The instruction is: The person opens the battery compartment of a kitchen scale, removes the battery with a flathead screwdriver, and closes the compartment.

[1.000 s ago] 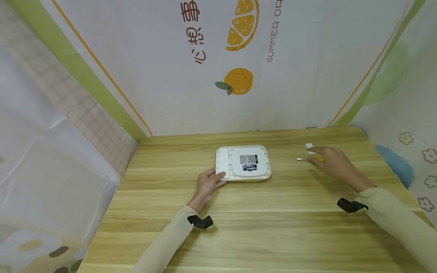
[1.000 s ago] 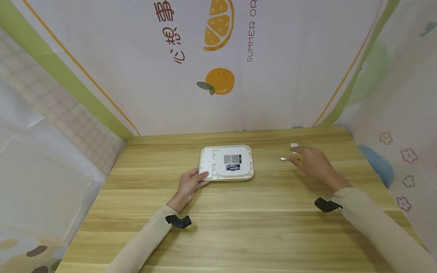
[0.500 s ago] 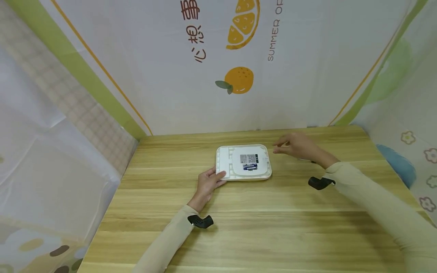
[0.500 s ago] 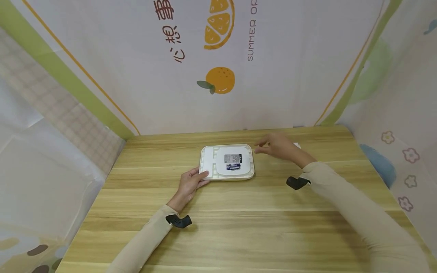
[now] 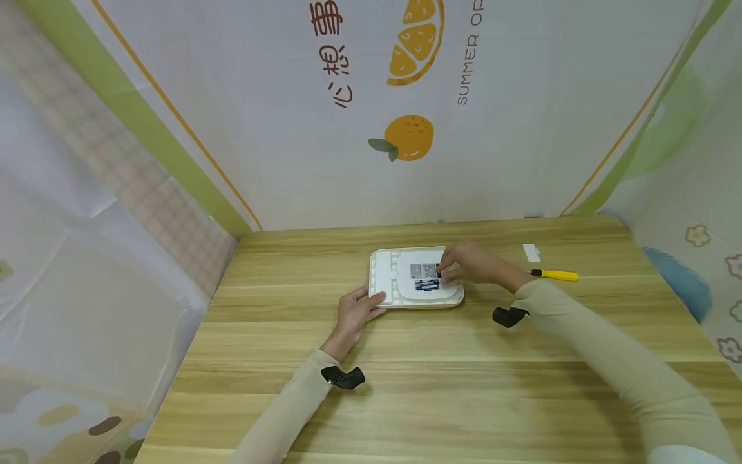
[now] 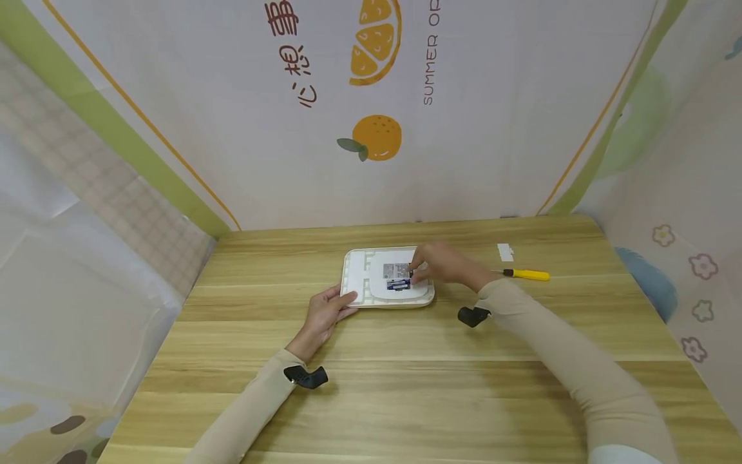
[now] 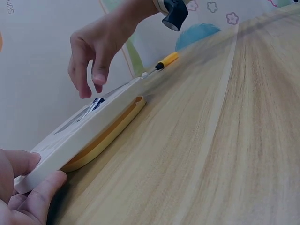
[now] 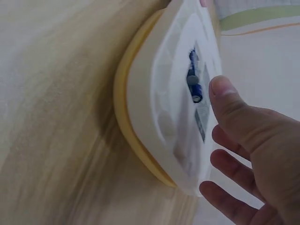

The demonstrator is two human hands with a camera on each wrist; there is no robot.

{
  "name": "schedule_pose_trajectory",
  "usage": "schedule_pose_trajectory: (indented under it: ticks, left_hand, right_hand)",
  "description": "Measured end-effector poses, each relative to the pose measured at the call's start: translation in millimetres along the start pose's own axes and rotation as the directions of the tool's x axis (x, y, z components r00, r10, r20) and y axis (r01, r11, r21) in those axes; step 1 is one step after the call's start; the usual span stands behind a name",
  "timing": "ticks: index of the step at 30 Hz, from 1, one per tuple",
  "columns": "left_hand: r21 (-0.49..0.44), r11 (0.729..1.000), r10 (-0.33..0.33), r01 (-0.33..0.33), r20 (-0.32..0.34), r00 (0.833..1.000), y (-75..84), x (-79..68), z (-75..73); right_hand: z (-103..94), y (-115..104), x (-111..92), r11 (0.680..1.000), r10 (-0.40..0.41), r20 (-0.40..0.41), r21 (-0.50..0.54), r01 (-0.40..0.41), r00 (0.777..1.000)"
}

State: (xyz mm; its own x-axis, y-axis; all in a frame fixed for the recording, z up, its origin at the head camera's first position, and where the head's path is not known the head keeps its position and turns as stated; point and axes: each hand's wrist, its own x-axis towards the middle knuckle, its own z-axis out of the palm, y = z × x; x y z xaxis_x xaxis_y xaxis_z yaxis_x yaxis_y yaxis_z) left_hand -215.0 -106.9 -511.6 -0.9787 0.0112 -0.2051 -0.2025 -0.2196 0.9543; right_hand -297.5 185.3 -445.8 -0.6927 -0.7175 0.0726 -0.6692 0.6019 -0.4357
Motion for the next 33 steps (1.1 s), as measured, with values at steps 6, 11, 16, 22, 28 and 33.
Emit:
schedule_pose_trajectory:
  ticks: [6, 11, 16, 22, 28, 33]
  left_hand:
    - [0.005, 1.0, 0.003, -0.003, -0.005, 1.0, -0.3, -0.2, 0.8]
    - [0.004, 1.0, 0.0, 0.0, -0.001, 1.0, -0.8, 0.4, 0.8]
    - [-0.001, 1.0, -0.006, 0.006, -0.004, 1.0, 0.0, -0.2, 0.6]
    - [-0.005, 1.0, 0.001, -0.002, -0.005, 1.0, 0.4, 0.8, 0.1]
    - [0.004, 1.0, -0.006, 0.006, -0.011, 1.0, -0.1, 2.0, 0.0]
    - [0.006, 1.0, -0.015, 0.015, -0.015, 1.0, -0.6, 1.2, -0.3]
  right_hand:
    - [10.8, 2.3, 3.3, 0.996, -0.058, 0.01, -0.073, 0.058, 0.998]
    - [14.6, 3.0, 5.9, 0.993, -0.07, 0.008, -0.099, 0.071, 0.997]
    - [17.4, 4.6, 7.2, 0.981, -0.141, -0.011, -0.135, 0.139, 0.99]
    - [21.6, 6.5, 7.3, 0.956, -0.245, -0.07, -0.186, 0.229, 0.967]
    - [24.9, 4.5, 3.2, 0.947, -0.26, -0.1, -0.222, 0.233, 0.961]
    - [27.2, 1.2, -2.3, 0.952, -0.225, -0.13, -0.239, 0.19, 0.966]
